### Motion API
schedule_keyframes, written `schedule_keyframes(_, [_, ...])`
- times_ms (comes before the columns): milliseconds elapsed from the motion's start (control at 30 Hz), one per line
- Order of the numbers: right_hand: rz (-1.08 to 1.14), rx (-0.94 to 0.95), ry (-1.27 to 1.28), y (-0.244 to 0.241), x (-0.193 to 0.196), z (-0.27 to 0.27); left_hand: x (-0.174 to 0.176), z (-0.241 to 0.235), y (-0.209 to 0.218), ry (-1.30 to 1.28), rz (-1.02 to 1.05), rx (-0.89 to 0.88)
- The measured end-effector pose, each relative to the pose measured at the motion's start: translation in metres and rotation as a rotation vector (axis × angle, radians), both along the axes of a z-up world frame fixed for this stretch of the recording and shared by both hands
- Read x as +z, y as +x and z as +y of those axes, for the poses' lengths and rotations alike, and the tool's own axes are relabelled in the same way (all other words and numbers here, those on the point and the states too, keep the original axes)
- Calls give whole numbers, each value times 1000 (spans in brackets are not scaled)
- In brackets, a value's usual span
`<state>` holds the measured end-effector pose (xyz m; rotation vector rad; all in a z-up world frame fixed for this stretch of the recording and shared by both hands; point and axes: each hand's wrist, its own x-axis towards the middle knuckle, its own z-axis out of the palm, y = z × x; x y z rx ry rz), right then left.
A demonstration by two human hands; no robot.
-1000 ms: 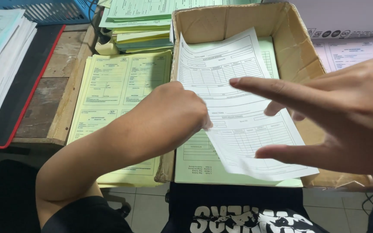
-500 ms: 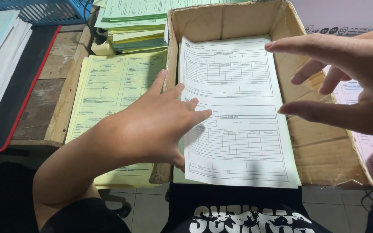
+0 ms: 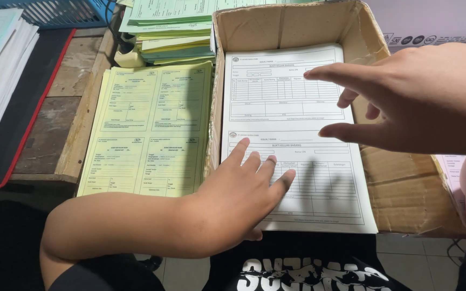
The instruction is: Sorting and placing various colored paper forms into a cardboard box for organization.
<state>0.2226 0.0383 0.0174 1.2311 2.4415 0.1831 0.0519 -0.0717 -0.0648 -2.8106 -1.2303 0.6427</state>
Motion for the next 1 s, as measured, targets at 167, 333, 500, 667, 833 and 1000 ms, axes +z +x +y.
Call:
schedule_keyframes(167, [120,41,6,8,-5,10,-4,1,0,11,5,19])
schedule_keyframes(333, [143,32,15,10,-8,17,-2,1,1,-28,-10,33])
schedule_keyframes(500, [248,53,-3,15,-12,28,0,-2,0,5,-46,43])
schedule_keyframes(667, [410,88,-4,21,-14,39,-1,-2,0,-22,-25,63])
schedule_keyframes(833, [710,-185,7,38,-47,76,-7,-3,-1,22,-41,56])
schedule_keyframes(1000, [452,-309,-62,24,-32,77,0,-2,0,-25,-34,61])
